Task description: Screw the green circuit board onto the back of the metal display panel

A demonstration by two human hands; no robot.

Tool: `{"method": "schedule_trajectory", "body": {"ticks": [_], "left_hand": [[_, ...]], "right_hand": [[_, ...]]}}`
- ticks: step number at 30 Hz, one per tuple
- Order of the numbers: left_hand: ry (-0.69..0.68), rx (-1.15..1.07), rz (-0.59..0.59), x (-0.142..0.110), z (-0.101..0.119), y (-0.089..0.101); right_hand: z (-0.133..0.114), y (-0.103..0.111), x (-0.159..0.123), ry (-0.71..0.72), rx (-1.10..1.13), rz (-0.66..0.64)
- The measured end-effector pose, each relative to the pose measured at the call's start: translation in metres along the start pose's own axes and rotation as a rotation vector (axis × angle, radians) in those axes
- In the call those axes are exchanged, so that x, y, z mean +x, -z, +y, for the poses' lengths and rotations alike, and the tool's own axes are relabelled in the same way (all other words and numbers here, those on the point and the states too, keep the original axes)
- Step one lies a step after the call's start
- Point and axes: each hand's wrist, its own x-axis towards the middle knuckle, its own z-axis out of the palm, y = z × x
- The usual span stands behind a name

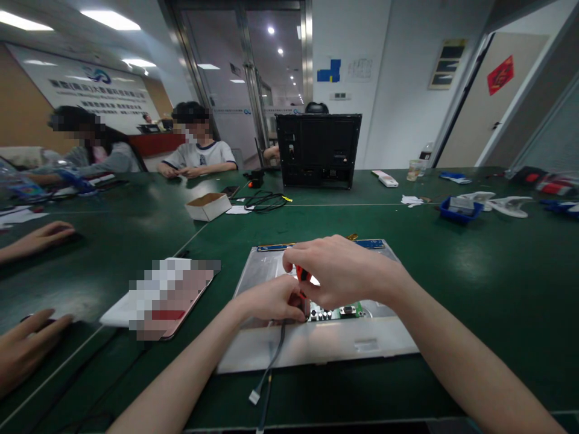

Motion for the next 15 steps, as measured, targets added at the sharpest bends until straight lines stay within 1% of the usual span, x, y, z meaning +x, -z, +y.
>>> {"method": "schedule_trajectory", "body": {"ticks": [2, 6, 10, 15], "left_hand": [[0.001, -0.012, 0.005, -0.0002, 0.0001, -0.0005], [0.056, -0.022, 0.025, -0.003, 0.0032, -0.0021], [0.068, -0.039, 0.01, -0.0035, 0.0034, -0.0021], [0.021, -0.041, -0.008, -0.0011, -0.0006, -0.0007]], "right_hand": [[0.0001, 0.0003, 0.0005, -0.011, 0.002, -0.014], [-0.0006, 0.0008, 0.0029, -0.062, -0.048, -0.01], [-0.0011, 0.0008, 0.003, -0.108, -0.098, -0.004], [0.0006, 0.0007, 0.0, -0.022, -0.009, -0.011]]}}
